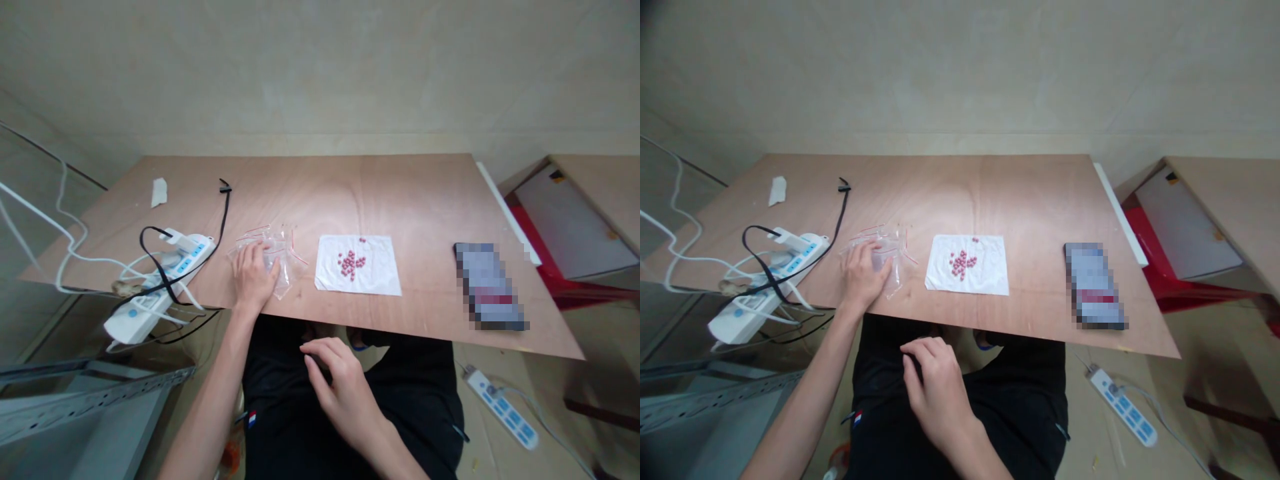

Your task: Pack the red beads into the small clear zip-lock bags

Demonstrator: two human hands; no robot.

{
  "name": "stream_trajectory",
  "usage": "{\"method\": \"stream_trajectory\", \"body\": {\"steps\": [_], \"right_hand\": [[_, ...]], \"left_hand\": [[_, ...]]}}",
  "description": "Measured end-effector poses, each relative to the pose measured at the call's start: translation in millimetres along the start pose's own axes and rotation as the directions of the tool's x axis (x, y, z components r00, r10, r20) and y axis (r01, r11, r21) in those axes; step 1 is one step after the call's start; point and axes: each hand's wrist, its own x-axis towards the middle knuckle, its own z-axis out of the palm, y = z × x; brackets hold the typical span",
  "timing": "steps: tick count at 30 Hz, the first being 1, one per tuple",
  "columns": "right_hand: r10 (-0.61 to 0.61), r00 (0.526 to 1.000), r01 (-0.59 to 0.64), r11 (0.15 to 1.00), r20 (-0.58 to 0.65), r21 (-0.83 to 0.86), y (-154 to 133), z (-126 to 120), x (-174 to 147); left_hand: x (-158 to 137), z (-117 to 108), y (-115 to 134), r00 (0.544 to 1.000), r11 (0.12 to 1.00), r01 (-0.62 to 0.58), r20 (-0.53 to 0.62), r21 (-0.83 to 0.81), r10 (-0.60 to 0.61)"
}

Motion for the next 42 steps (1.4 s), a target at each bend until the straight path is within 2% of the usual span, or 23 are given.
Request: {"method": "stream_trajectory", "body": {"steps": [3,6,8,11,14,16,17,19,20,22,26,29,31,32,35,38,42], "right_hand": [[0.032,0.999,-0.032,0.999,0.001,-0.006,5,-5,-9],[0.044,0.999,-0.044,0.999,-0.007,0.017,6,-10,-8],[0.022,0.999,-0.02,0.999,-0.042,0.043,3,-17,-1],[-0.073,0.984,0.085,0.994,-0.163,0.065,-9,-34,18],[-0.239,0.931,0.251,0.968,-0.276,0.01,-27,-56,43],[-0.368,0.91,0.362,0.93,-0.194,-0.066,-39,-72,59],[-0.403,0.911,0.395,0.913,-0.085,-0.098,-44,-79,66],[-0.394,0.907,0.413,0.901,0.153,-0.133,-51,-91,75],[-0.362,0.899,0.401,0.907,0.245,-0.132,-52,-97,78],[-0.295,0.891,0.347,0.933,0.344,-0.099,-53,-105,80],[-0.185,0.879,0.199,0.98,0.44,0.013,-49,-117,77],[-0.106,0.857,0.081,0.994,0.503,0.071,-42,-121,72],[-0.064,0.851,0.017,0.995,0.521,0.096,-36,-123,67],[-0.055,0.852,-0.003,0.994,0.52,0.11,-32,-123,63],[-0.068,0.887,0.008,0.991,0.457,0.133,-23,-122,53],[-0.07,0.925,0.033,0.994,0.374,0.103,-19,-118,45],[0.03,0.914,-0.05,0.998,0.405,0.037,-20,-116,40]], "left_hand": [[6,-2,-3,0.999,1.0,0.02,-0.035,0.012,-0.02],[9,-14,-6,0.998,0.995,0.009,-0.069,-0.096,-0.015],[7,-30,-3,0.992,0.983,-0.037,-0.124,-0.182,0.015],[-4,-64,13,0.969,0.954,-0.18,-0.21,-0.24,0.13],[-20,-96,37,0.958,0.907,-0.275,-0.165,-0.317,0.233],[-28,-108,52,0.954,0.846,-0.289,-0.065,-0.448,0.292],[-32,-111,57,0.95,0.814,-0.276,-0.016,-0.512,0.312],[-36,-114,66,0.941,0.759,-0.236,0.051,-0.607,0.333],[-37,-113,69,0.94,0.734,-0.214,0.069,-0.645,0.334],[-38,-110,73,0.936,0.674,-0.165,0.1,-0.72,0.337],[-43,-102,82,0.907,0.517,-0.009,0.211,-0.856,0.364],[-47,-97,88,0.878,0.465,0.112,0.306,-0.878,0.367],[-50,-95,90,0.851,0.484,0.135,0.351,-0.864,0.39],[-51,-95,91,0.839,0.515,0.11,0.357,-0.85,0.41],[-54,-97,95,0.811,0.631,-0.099,0.305,-0.769,0.5],[-61,-99,103,0.786,0.697,-0.303,0.244,-0.649,0.569],[-74,-92,115,0.799,0.747,-0.343,0.242,-0.569,0.551]]}}
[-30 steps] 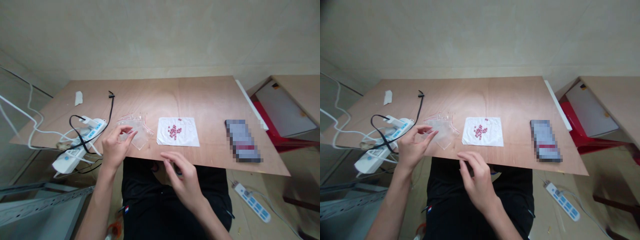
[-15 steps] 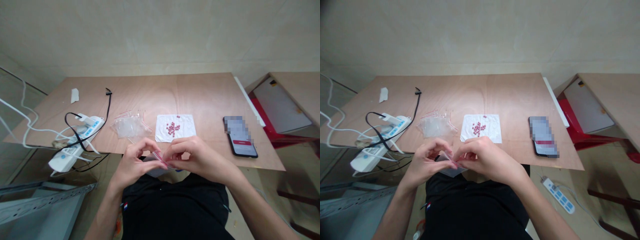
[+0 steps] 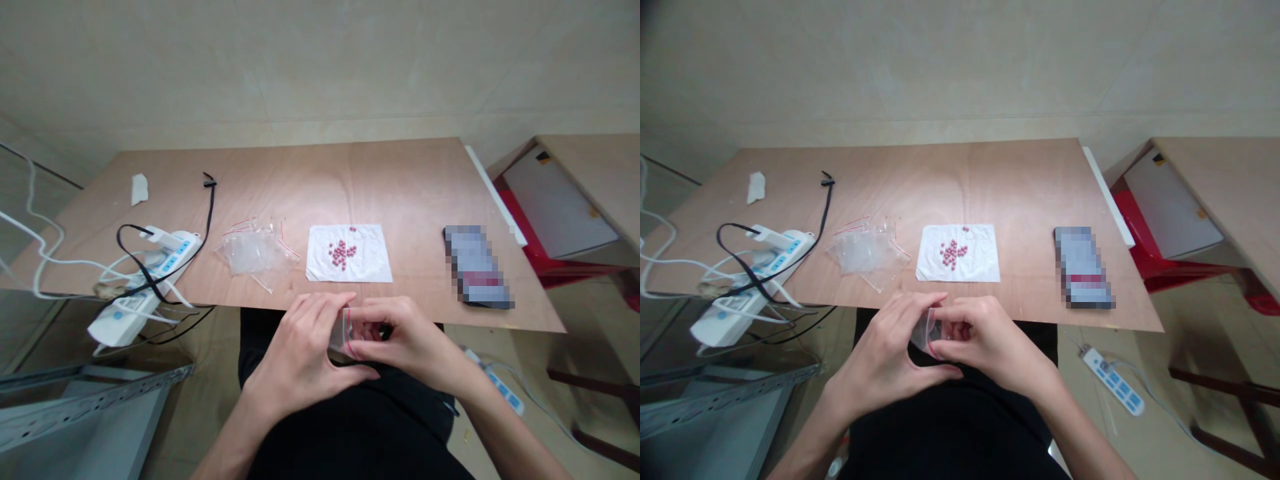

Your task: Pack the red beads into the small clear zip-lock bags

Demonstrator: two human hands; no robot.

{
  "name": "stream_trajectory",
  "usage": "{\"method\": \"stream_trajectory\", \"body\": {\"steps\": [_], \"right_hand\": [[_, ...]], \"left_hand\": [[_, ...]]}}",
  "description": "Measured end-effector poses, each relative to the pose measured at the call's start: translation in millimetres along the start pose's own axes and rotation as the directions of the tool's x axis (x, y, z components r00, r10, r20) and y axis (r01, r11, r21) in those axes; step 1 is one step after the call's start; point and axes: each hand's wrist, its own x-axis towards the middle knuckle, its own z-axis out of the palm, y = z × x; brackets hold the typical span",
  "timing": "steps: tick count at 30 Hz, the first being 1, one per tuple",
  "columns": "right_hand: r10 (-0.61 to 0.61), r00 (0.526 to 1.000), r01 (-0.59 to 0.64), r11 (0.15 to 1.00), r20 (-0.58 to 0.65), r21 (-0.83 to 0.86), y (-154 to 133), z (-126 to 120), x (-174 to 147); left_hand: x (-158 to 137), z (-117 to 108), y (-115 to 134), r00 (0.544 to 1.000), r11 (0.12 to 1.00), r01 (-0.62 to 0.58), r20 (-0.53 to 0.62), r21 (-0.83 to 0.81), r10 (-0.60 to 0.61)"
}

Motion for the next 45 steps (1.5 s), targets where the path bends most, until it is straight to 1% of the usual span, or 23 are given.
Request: {"method": "stream_trajectory", "body": {"steps": [2,4,9,11,13,14,15,16,17,18,19,20,23,24,26,30,31,33,35,37,41,45], "right_hand": [[0.026,0.999,-0.027,0.997,-0.023,-0.07,-2,0,-2],[0.018,0.999,-0.025,0.986,-0.044,-0.167,-2,0,-5],[0.013,1.0,-0.021,0.93,-0.024,-0.366,-4,6,-18],[0.003,1.0,-0.006,0.924,-0.01,-0.383,-6,6,-20],[-0.052,0.999,0.054,0.948,0.016,-0.313,-3,2,-16],[-0.085,0.996,0.076,0.96,-0.021,-0.268,0,-3,-12],[-0.112,0.988,0.085,0.968,-0.102,-0.238,7,-9,-6],[-0.122,0.969,0.073,0.972,-0.216,-0.223,16,-15,2],[-0.128,0.918,0.029,0.966,-0.375,-0.257,27,-22,12],[-0.136,0.878,-0.01,0.954,-0.459,-0.301,39,-28,23],[-0.146,0.864,-0.033,0.939,-0.482,-0.343,53,-33,35],[-0.162,0.857,-0.041,0.924,-0.488,-0.38,66,-37,46],[-0.183,0.894,-0.036,0.881,-0.409,-0.472,98,-44,73],[-0.186,0.903,-0.032,0.87,-0.387,-0.492,105,-45,78],[-0.191,0.901,-0.039,0.858,-0.388,-0.512,112,-49,86],[-0.178,0.854,-0.125,0.841,-0.489,-0.526,111,-59,100],[-0.166,0.855,-0.147,0.831,-0.491,-0.537,110,-62,105],[-0.142,0.874,-0.171,0.805,-0.464,-0.568,108,-64,116],[-0.132,0.893,-0.172,0.784,-0.431,-0.597,107,-63,126],[-0.132,0.9,-0.171,0.771,-0.416,-0.613,106,-61,132],[-0.125,0.907,-0.18,0.748,-0.401,-0.639,105,-56,133],[-0.115,0.909,-0.19,0.742,-0.402,-0.643,105,-56,129]], "left_hand": [[0,9,1,1.0,1.0,0.009,-0.028,-0.014,-0.01],[0,16,0,0.999,0.999,0.014,-0.046,-0.03,-0.016],[-2,27,-1,0.999,0.994,0.043,0.012,-0.105,-0.042],[-4,31,-1,0.998,0.986,0.069,0.018,-0.149,-0.067],[-5,35,-1,0.992,0.97,0.122,0.004,-0.212,-0.124],[-6,37,-2,0.986,0.957,0.157,-0.015,-0.242,-0.165],[-7,38,-3,0.976,0.944,0.195,-0.038,-0.266,-0.212],[-8,39,-5,0.964,0.931,0.229,-0.064,-0.283,-0.257],[-9,40,-6,0.951,0.92,0.257,-0.091,-0.295,-0.295],[-10,40,-8,0.94,0.912,0.275,-0.115,-0.303,-0.322],[-11,40,-9,0.932,0.907,0.287,-0.13,-0.309,-0.339],[-12,40,-10,0.929,0.905,0.291,-0.134,-0.311,-0.344],[-14,41,-11,0.934,0.91,0.28,-0.132,-0.306,-0.332],[-15,41,-10,0.937,0.912,0.277,-0.126,-0.304,-0.327],[-16,42,-10,0.941,0.912,0.275,-0.11,-0.303,-0.32],[-19,44,-10,0.943,0.907,0.289,-0.074,-0.306,-0.326],[-20,45,-11,0.943,0.906,0.293,-0.066,-0.305,-0.327],[-22,45,-12,0.943,0.906,0.298,-0.055,-0.299,-0.328],[-23,45,-13,0.943,0.907,0.301,-0.053,-0.294,-0.33],[-23,45,-13,0.941,0.908,0.297,-0.069,-0.295,-0.331],[-20,42,-14,0.936,0.905,0.284,-0.112,-0.316,-0.333],[-9,36,-14,0.936,0.905,0.261,-0.143,-0.337,-0.323]]}}
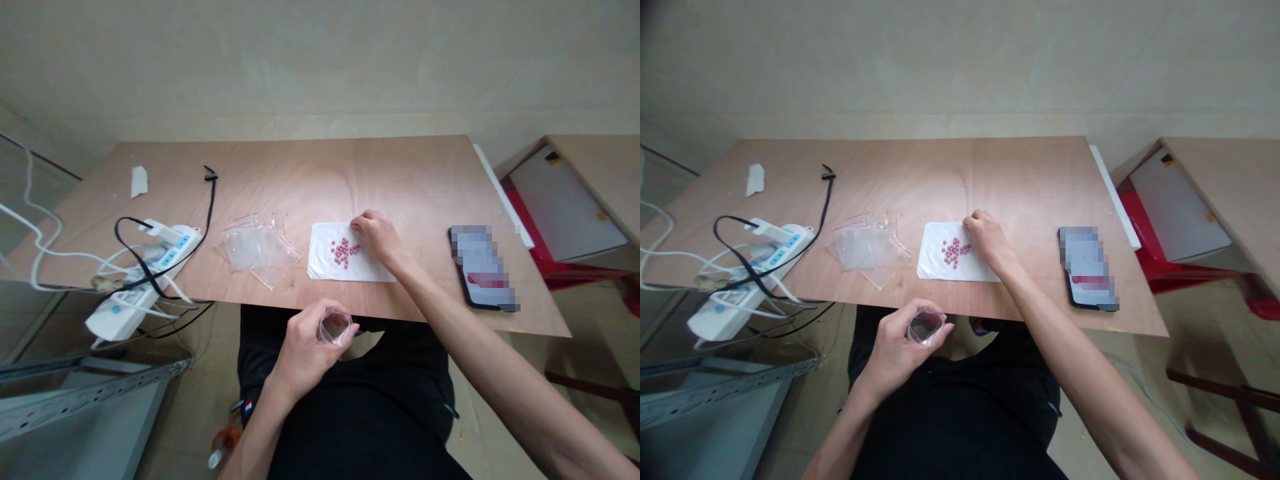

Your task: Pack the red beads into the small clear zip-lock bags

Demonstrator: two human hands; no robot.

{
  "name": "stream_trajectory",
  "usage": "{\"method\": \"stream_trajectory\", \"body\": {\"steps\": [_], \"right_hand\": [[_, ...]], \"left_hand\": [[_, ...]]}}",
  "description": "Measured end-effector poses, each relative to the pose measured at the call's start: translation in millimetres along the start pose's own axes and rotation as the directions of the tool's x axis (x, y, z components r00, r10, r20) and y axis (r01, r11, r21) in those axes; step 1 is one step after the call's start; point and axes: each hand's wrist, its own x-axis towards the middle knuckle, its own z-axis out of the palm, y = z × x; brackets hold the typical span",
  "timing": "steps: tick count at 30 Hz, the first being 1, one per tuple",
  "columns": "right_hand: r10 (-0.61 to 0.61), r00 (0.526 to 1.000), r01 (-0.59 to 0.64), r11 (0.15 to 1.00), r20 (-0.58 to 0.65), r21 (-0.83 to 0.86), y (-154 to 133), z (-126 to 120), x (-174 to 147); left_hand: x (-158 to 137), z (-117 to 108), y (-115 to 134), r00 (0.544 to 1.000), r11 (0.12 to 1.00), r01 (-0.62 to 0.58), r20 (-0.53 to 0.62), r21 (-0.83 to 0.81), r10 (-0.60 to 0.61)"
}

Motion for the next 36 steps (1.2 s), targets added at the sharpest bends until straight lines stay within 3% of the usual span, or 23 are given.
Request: {"method": "stream_trajectory", "body": {"steps": [4,7,10,13,16,20,24,26,29,33,36], "right_hand": [[0.01,0.999,-0.009,0.999,-0.033,0.031,-4,-9,-2],[0.052,0.985,-0.015,0.977,-0.168,0.213,-20,-28,-13],[0.132,0.957,0.025,0.851,-0.26,0.525,-46,-52,-36],[0.055,0.977,0.089,0.772,-0.206,0.63,-68,-68,-59],[-0.035,0.973,0.158,0.821,-0.228,0.549,-79,-71,-70],[-0.065,0.951,0.177,0.917,-0.303,0.356,-79,-73,-72],[-0.141,0.95,0.228,0.922,-0.279,0.313,-77,-79,-71],[-0.113,0.947,0.217,0.915,-0.299,0.339,-70,-78,-68],[0.015,0.942,0.097,0.944,-0.335,0.316,-46,-66,-58],[-0.02,0.989,0.047,0.981,-0.145,0.186,-10,-32,-43],[-0.066,0.997,0.07,0.993,-0.043,0.09,5,-10,-37]], "left_hand": [[19,-1,3,0.998,0.999,0.002,-0.057,-0.042,-0.005],[39,3,1,0.991,0.997,-0.006,-0.137,-0.079,-0.005],[62,11,-2,0.979,0.992,-0.027,-0.205,-0.126,0.001],[81,21,-2,0.972,0.989,-0.016,-0.236,-0.149,-0.02],[92,29,1,0.971,0.984,-0.019,-0.239,-0.176,-0.024],[93,36,7,0.969,0.963,-0.061,-0.247,-0.261,-0.006],[89,34,4,0.968,0.965,-0.049,-0.252,-0.26,-0.019],[88,30,1,0.964,0.964,-0.055,-0.266,-0.261,-0.017],[89,22,-5,0.951,0.961,-0.061,-0.308,-0.27,-0.026],[91,13,-13,0.924,0.972,-0.05,-0.379,-0.229,-0.042],[92,10,-17,0.912,0.976,-0.065,-0.409,-0.207,-0.026]]}}
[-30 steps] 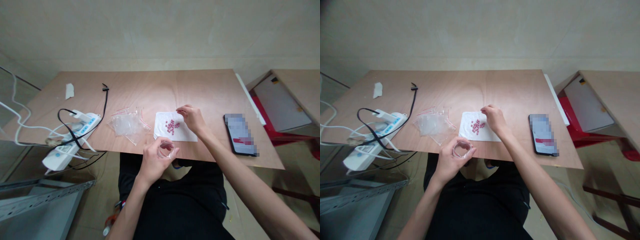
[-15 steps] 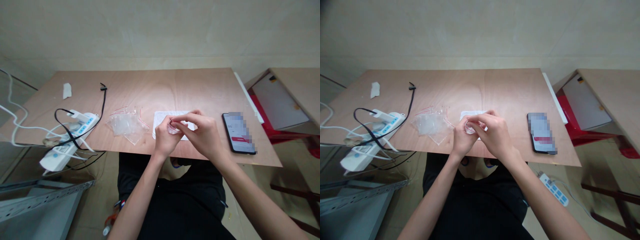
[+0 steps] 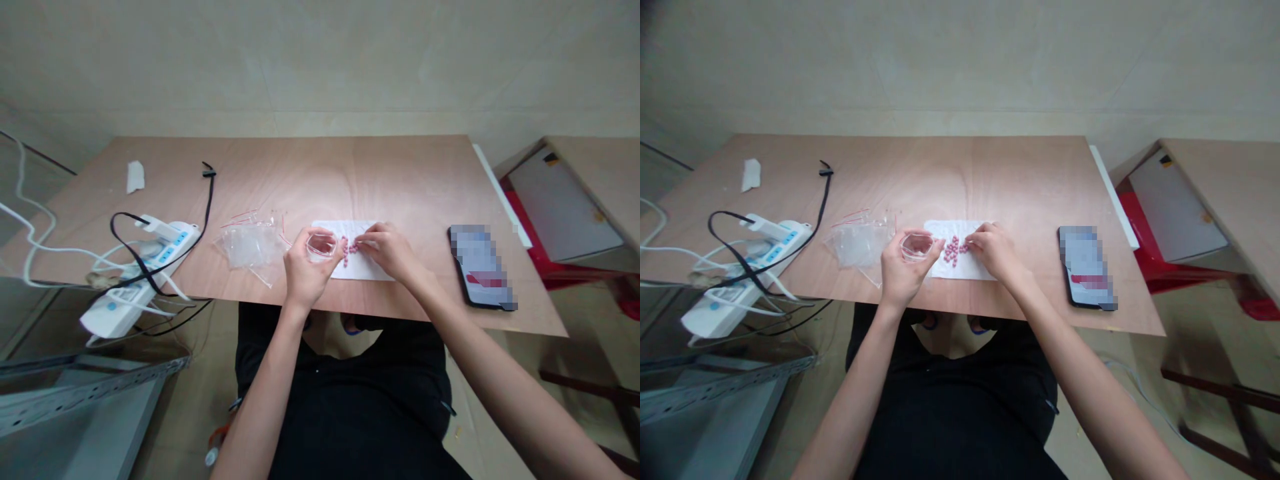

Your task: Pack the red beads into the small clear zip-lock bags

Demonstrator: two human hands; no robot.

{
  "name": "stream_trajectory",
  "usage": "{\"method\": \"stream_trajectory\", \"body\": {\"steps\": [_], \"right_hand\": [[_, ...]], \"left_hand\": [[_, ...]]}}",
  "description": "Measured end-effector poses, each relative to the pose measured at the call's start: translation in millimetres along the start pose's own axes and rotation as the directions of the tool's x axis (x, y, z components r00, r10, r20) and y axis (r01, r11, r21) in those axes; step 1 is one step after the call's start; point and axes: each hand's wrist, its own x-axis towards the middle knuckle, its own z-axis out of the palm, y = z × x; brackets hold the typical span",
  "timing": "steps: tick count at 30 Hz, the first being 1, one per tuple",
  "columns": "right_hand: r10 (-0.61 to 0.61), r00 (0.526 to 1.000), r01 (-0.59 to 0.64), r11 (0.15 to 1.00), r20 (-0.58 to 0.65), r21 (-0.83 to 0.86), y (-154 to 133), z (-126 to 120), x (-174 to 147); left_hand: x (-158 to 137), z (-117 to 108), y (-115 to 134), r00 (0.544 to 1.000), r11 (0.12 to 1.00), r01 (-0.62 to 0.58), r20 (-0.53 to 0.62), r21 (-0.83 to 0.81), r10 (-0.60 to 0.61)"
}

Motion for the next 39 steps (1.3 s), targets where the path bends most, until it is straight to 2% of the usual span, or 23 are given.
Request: {"method": "stream_trajectory", "body": {"steps": [4,8,11,16,19,23,27,31,36,39], "right_hand": [[-0.013,1.0,0.013,0.999,-0.017,-0.041,1,6,-1],[0.053,0.979,-0.03,0.993,-0.197,0.118,-22,-14,-6],[0.033,0.958,0.036,0.972,-0.285,0.231,-48,-34,-10],[-0.149,0.973,0.187,0.955,-0.176,0.229,-70,-46,-16],[-0.152,0.981,0.182,0.938,-0.12,0.295,-70,-48,-21],[-0.092,0.996,0.088,0.892,-0.013,0.443,-66,-52,-28],[0.016,1.0,-0.018,0.826,0.008,0.564,-59,-54,-36],[0.152,0.988,-0.124,0.698,0.023,0.705,-56,-54,-44],[0.23,0.966,-0.229,0.529,0.122,0.817,-69,-53,-45],[0.26,0.961,-0.217,0.483,0.097,0.849,-77,-51,-46]], "left_hand": [[1,0,-2,1.0,1.0,-0.003,0.023,0.007,0.003],[1,4,-2,0.999,1.0,0.012,0.042,0.015,-0.013],[-1,9,-1,0.996,1.0,0.017,0.086,0.012,-0.018],[-4,17,3,0.988,0.999,-0.018,0.151,0.027,0.014],[-5,18,6,0.987,0.997,-0.039,0.157,0.06,0.029],[-11,13,6,0.975,0.999,-0.036,0.218,0.018,0.031],[-17,5,6,0.953,0.977,0.027,0.301,-0.21,0.039],[-18,2,8,0.975,0.951,0.118,0.216,-0.285,-0.056],[-22,4,16,0.99,0.942,0.086,0.132,-0.324,-0.045],[-26,5,21,0.992,0.935,0.086,0.119,-0.345,-0.047]]}}
